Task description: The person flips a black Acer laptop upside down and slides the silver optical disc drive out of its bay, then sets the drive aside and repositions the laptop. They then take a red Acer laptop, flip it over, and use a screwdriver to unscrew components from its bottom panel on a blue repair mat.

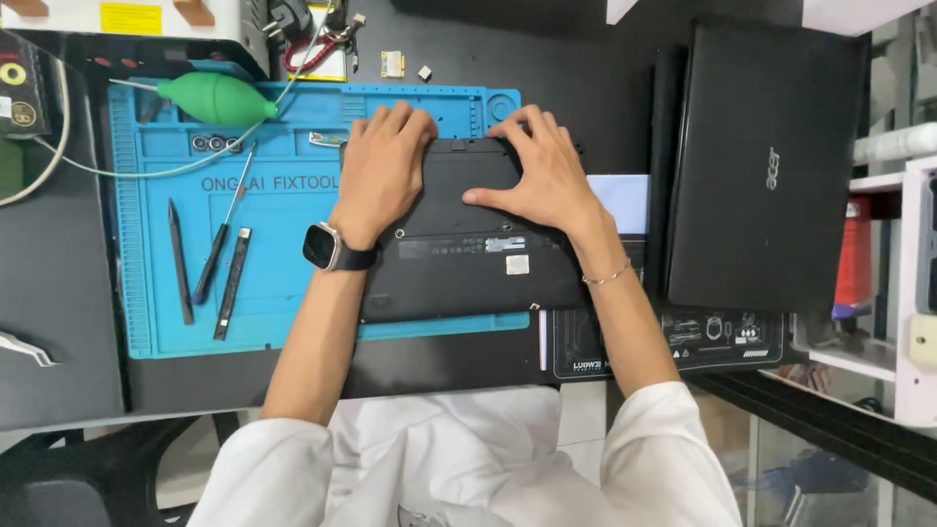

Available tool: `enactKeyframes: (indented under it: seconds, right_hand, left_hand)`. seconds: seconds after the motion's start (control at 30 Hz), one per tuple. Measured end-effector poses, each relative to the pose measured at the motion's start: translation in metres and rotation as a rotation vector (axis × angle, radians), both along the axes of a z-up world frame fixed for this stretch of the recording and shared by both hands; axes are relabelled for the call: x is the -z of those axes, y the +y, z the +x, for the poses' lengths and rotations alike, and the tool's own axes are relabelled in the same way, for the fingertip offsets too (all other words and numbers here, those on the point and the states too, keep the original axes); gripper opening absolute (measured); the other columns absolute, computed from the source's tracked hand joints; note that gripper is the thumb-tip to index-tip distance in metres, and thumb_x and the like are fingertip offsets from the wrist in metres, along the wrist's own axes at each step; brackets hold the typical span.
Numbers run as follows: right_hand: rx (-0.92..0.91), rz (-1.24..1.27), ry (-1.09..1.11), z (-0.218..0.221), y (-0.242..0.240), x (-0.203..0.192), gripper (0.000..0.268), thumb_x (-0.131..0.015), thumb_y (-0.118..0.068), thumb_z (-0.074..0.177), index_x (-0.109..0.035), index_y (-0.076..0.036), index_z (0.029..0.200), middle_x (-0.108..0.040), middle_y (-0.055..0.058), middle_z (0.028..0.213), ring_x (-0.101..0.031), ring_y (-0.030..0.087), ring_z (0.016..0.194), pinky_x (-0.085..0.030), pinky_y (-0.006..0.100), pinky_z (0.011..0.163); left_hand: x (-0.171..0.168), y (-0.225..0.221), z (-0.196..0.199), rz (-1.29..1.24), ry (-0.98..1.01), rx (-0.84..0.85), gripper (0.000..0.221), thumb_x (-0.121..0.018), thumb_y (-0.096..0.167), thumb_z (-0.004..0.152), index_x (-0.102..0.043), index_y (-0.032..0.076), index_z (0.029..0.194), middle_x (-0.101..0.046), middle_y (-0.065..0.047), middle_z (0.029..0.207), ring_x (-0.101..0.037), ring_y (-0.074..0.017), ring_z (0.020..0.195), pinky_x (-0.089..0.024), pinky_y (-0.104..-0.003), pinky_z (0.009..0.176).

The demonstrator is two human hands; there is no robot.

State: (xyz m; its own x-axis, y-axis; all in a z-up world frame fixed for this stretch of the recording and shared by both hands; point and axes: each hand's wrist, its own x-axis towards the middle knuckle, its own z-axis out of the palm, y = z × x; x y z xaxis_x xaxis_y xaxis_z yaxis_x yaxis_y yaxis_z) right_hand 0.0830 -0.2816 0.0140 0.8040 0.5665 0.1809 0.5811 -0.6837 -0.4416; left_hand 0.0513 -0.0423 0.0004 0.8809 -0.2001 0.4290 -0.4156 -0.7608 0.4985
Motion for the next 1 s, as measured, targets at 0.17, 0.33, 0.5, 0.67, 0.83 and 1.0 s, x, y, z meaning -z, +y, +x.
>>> enactKeyframes:
  seconds: [0.17,0.33,0.5,0.67,0.83,1.0]
  right_hand:
    - [-0.019,0.041,0.004,0.0,0.002,0.0,0.076,-0.092,-0.059,0.069,-0.069,-0.006,0.119,-0.058,0.011,0.115,-0.054,0.032,0.111,-0.043,0.046,0.097]
    - [-0.001,0.046,-0.011,-0.004,0.0,0.001,0.074,-0.091,-0.058,0.071,-0.069,-0.006,0.12,-0.058,0.011,0.115,-0.054,0.032,0.109,-0.042,0.045,0.095]
    - [0.021,0.082,-0.017,-0.006,-0.001,-0.001,0.074,-0.09,-0.058,0.072,-0.069,-0.007,0.121,-0.06,0.011,0.117,-0.054,0.03,0.108,-0.041,0.045,0.096]
    - [0.034,0.09,0.005,-0.006,-0.001,-0.005,0.074,-0.09,-0.057,0.072,-0.069,-0.006,0.121,-0.059,0.011,0.118,-0.054,0.031,0.108,-0.041,0.045,0.095]
    - [0.034,0.093,0.007,-0.011,-0.001,-0.002,0.073,-0.091,-0.056,0.072,-0.069,-0.006,0.121,-0.059,0.011,0.117,-0.054,0.032,0.108,-0.042,0.045,0.093]
    - [-0.009,0.125,-0.025,-0.02,-0.005,0.0,0.072,-0.092,-0.053,0.074,-0.068,-0.005,0.122,-0.059,0.011,0.115,-0.054,0.031,0.106,-0.043,0.044,0.093]
  left_hand:
    - [-0.002,0.001,0.0,0.01,0.079,-0.029,0.004,-0.059,0.008,0.103,-0.062,0.01,0.104,-0.059,-0.008,0.099,-0.058,-0.0313,0.098,-0.042,-0.046,0.082]
    - [-0.018,0.018,-0.018,-0.018,0.051,-0.021,0.009,-0.063,0.011,0.103,-0.063,0.009,0.112,-0.061,-0.008,0.107,-0.057,-0.0312,0.106,-0.043,-0.046,0.092]
    - [-0.035,0.085,-0.099,0.408,0.164,-0.679,0.016,-0.072,0.022,0.106,-0.068,0.011,0.116,-0.064,-0.01,0.111,-0.056,-0.0325,0.11,-0.038,-0.048,0.09]
    - [-0.015,0.116,-0.151,0.515,0.26,-0.727,0.018,-0.073,0.026,0.102,-0.069,0.011,0.112,-0.065,-0.009,0.107,-0.057,-0.0323,0.11,-0.038,-0.049,0.093]
    - [0.005,0.136,-0.164,0.452,0.336,-0.696,0.01,-0.069,0.019,0.107,-0.066,0.01,0.106,-0.066,-0.008,0.107,-0.058,-0.03,0.106,-0.038,-0.05,0.099]
    - [-0.062,0.131,-0.163,0.365,0.316,-0.695,0.012,-0.064,0.014,0.114,-0.063,0.002,0.112,-0.067,-0.011,0.095,-0.063,-0.0355,0.097,-0.04,-0.052,0.092]
